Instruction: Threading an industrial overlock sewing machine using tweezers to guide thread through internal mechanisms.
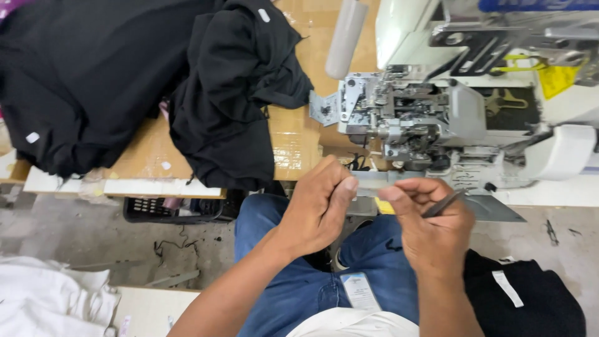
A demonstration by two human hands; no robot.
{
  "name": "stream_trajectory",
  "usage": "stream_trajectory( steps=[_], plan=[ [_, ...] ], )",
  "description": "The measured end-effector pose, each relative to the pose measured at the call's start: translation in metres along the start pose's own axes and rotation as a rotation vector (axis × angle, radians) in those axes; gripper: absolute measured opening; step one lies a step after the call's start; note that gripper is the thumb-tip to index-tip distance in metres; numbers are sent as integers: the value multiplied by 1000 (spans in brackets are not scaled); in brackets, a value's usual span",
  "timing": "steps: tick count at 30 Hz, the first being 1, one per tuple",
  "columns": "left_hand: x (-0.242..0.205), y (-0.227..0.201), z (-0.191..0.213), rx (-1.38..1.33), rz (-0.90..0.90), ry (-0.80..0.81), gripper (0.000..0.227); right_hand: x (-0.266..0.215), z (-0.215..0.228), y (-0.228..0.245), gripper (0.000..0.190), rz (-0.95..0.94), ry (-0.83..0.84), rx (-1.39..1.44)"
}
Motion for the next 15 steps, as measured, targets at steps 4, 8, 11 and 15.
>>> stream_trajectory(
  steps=[4,8,11,15],
  plan=[
    [-2,19,1,-98,83,-60,39,1,21,7,20,183,90,-161],
    [-4,29,1,-160,134,-103,40,-3,39,21,52,255,190,-473],
    [-2,28,-2,-161,97,-121,39,-8,49,22,51,376,176,-604],
    [2,22,-8,-171,66,-124,35,-22,51,19,47,598,188,-587]
  ],
)
Point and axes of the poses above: each hand's wrist, its own x-axis towards the middle knuckle, its own z-axis out of the back of the hand, y = z × x, the point moved 7 cm from there along x, towards the middle knuckle, and after that the axes turned 11 degrees about -x, right-handed, at the moved point
